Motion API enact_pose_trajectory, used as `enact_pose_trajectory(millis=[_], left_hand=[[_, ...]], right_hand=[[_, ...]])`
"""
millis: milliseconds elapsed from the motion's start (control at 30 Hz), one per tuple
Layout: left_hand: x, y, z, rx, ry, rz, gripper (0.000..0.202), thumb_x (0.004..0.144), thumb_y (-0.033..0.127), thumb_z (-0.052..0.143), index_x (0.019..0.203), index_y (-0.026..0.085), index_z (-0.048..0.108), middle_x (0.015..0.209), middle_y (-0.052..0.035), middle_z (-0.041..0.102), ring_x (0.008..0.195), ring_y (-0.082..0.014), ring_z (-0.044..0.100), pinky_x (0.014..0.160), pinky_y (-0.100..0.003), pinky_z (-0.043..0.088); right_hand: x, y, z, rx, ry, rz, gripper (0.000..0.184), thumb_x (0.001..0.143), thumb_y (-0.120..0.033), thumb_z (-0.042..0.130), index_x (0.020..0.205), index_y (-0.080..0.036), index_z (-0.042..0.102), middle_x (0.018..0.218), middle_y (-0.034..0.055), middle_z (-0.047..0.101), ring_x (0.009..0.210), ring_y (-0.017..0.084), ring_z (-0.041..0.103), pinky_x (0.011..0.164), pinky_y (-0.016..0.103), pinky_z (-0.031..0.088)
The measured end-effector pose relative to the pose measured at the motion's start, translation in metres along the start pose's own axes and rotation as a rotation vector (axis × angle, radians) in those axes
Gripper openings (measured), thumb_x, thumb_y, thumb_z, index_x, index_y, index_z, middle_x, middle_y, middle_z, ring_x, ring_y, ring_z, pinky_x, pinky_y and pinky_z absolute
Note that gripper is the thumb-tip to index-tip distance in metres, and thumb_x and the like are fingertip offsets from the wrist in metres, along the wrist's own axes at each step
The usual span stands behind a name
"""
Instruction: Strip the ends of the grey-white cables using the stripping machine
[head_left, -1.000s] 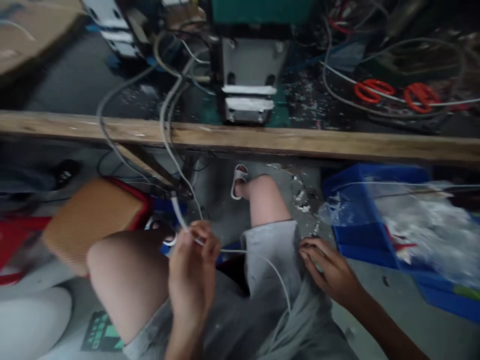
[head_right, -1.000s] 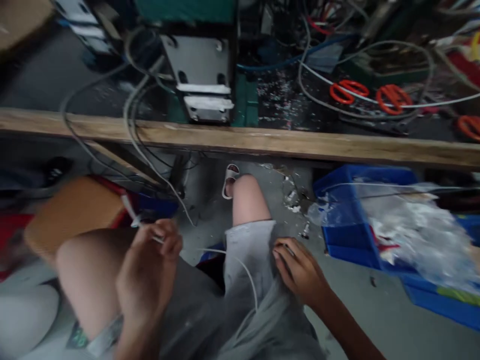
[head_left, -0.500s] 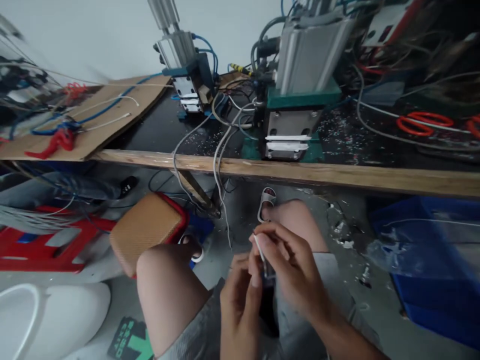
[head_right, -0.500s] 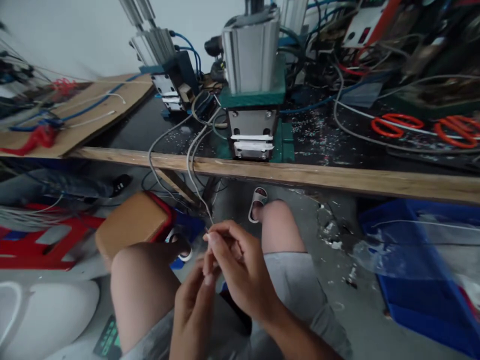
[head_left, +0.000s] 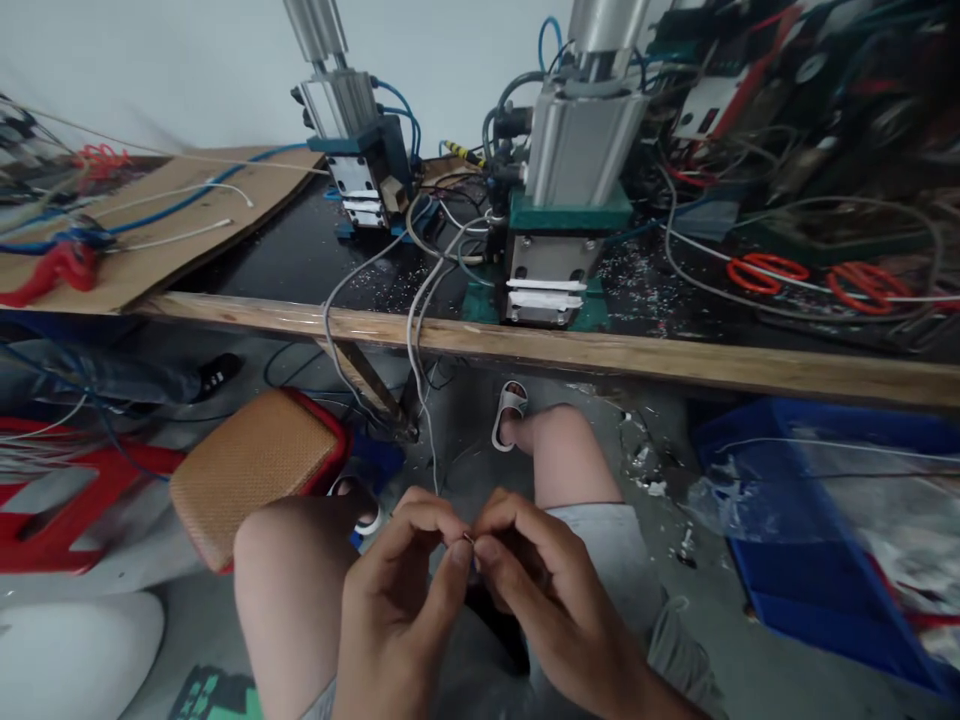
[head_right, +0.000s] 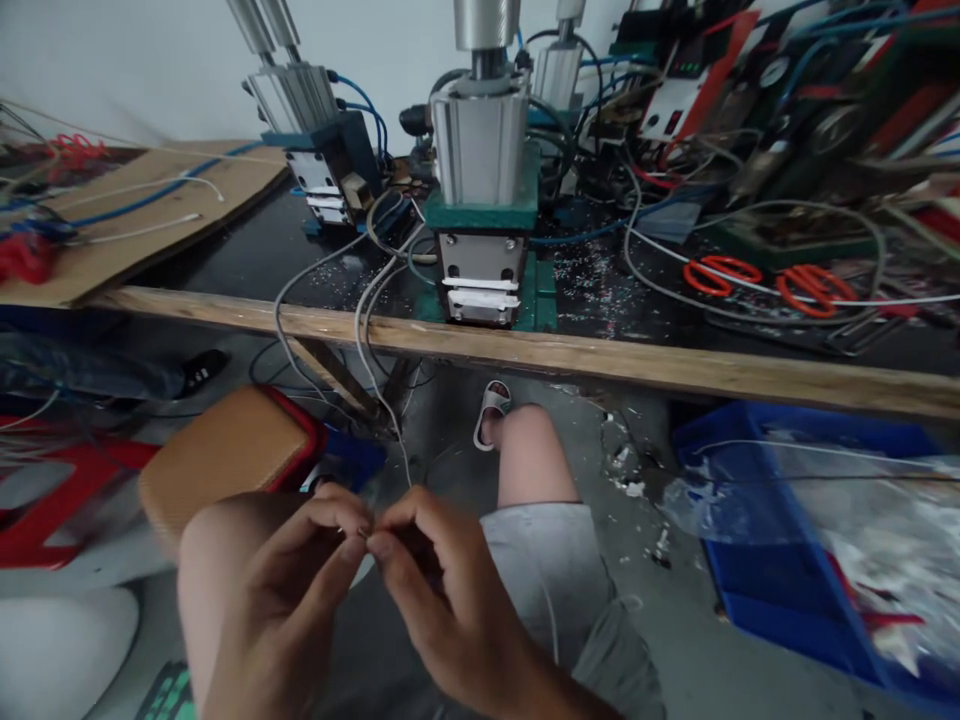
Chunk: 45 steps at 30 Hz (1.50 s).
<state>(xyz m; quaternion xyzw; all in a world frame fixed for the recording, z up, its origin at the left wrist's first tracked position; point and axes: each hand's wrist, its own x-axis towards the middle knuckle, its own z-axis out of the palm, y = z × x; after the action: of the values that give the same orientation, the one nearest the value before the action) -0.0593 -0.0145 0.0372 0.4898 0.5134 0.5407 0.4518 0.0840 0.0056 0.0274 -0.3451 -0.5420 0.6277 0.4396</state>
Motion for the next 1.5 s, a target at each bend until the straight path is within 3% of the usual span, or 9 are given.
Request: enact_pose_trajectory(millis=[200, 433, 800, 1067, 1133, 1233, 1333, 1400, 1500], left_hand=[[0.000, 0.003, -0.002, 0.051, 0.045, 0.020, 0.010, 0.087, 0.019, 0.065, 0.078, 0.023, 0.064, 0.075, 0.0021, 0.055, 0.070, -0.0089, 0.055, 0.063, -0.013, 0.047], [0.003, 0.013, -0.012, 0.141, -0.145, 0.024, 0.013, 0.084, 0.010, 0.060, 0.079, 0.022, 0.063, 0.074, 0.0009, 0.055, 0.068, -0.0108, 0.055, 0.059, -0.018, 0.043], [0.000, 0.006, -0.013, 0.075, -0.116, 0.024, 0.010, 0.090, 0.015, 0.061, 0.083, 0.022, 0.064, 0.080, -0.0020, 0.055, 0.068, -0.0123, 0.055, 0.053, -0.019, 0.045], [0.008, 0.016, -0.029, 0.359, -0.395, 0.018, 0.021, 0.078, 0.002, 0.059, 0.081, 0.022, 0.060, 0.076, 0.0005, 0.059, 0.067, -0.0117, 0.051, 0.054, -0.019, 0.041], [0.006, 0.011, -0.022, 0.245, -0.276, 0.004, 0.016, 0.083, 0.007, 0.063, 0.080, 0.023, 0.063, 0.076, 0.0012, 0.059, 0.064, -0.0105, 0.053, 0.051, -0.018, 0.041], [-0.005, -0.005, 0.003, -0.058, 0.083, -0.033, 0.013, 0.090, 0.022, 0.067, 0.077, 0.023, 0.064, 0.074, 0.0021, 0.055, 0.056, -0.0078, 0.050, 0.044, -0.015, 0.038], [-0.019, -0.021, 0.029, -0.228, 0.368, -0.047, 0.018, 0.089, 0.027, 0.070, 0.074, 0.021, 0.063, 0.071, 0.0031, 0.054, 0.059, -0.0079, 0.050, 0.051, -0.015, 0.044], [-0.023, -0.026, 0.037, -0.255, 0.431, -0.068, 0.020, 0.088, 0.029, 0.072, 0.072, 0.021, 0.063, 0.071, 0.0028, 0.055, 0.063, -0.0092, 0.053, 0.057, -0.016, 0.047], [-0.020, -0.025, 0.029, -0.284, 0.390, -0.102, 0.024, 0.089, 0.031, 0.071, 0.070, 0.020, 0.061, 0.070, 0.0028, 0.054, 0.063, -0.0094, 0.050, 0.057, -0.016, 0.046]], right_hand=[[0.000, -0.001, -0.003, -0.047, -0.120, 0.007, 0.024, 0.103, -0.035, 0.054, 0.086, -0.018, 0.057, 0.073, -0.0035, 0.048, 0.062, 0.007, 0.042, 0.054, 0.021, 0.031], [0.001, -0.012, -0.011, -0.181, -0.183, 0.000, 0.023, 0.101, -0.031, 0.055, 0.082, -0.017, 0.058, 0.070, -0.0035, 0.050, 0.061, 0.008, 0.043, 0.055, 0.021, 0.032], [0.003, -0.009, -0.007, -0.059, -0.184, 0.035, 0.026, 0.102, -0.034, 0.056, 0.082, -0.018, 0.058, 0.070, -0.0035, 0.052, 0.058, 0.007, 0.043, 0.052, 0.021, 0.031], [0.008, -0.010, -0.025, -0.323, -0.382, -0.066, 0.019, 0.099, -0.021, 0.056, 0.081, -0.018, 0.054, 0.071, -0.0045, 0.049, 0.061, 0.007, 0.043, 0.056, 0.022, 0.030], [0.005, -0.007, -0.019, -0.267, -0.277, -0.060, 0.019, 0.100, -0.024, 0.054, 0.082, -0.018, 0.055, 0.070, -0.0042, 0.049, 0.061, 0.008, 0.044, 0.055, 0.022, 0.031], [-0.004, 0.004, 0.002, -0.098, -0.009, -0.042, 0.022, 0.103, -0.029, 0.051, 0.084, -0.019, 0.055, 0.071, -0.0036, 0.050, 0.060, 0.008, 0.046, 0.055, 0.021, 0.035], [-0.011, 0.016, 0.023, -0.049, 0.150, -0.077, 0.021, 0.103, -0.029, 0.051, 0.085, -0.019, 0.056, 0.073, -0.0028, 0.053, 0.063, 0.008, 0.049, 0.057, 0.020, 0.039], [-0.012, 0.021, 0.028, -0.068, 0.187, -0.105, 0.020, 0.103, -0.029, 0.052, 0.086, -0.019, 0.057, 0.075, -0.0022, 0.054, 0.064, 0.009, 0.050, 0.057, 0.020, 0.040], [-0.010, 0.022, 0.020, -0.086, 0.165, -0.079, 0.023, 0.103, -0.031, 0.052, 0.085, -0.018, 0.057, 0.073, -0.0020, 0.052, 0.062, 0.009, 0.048, 0.054, 0.020, 0.037]])
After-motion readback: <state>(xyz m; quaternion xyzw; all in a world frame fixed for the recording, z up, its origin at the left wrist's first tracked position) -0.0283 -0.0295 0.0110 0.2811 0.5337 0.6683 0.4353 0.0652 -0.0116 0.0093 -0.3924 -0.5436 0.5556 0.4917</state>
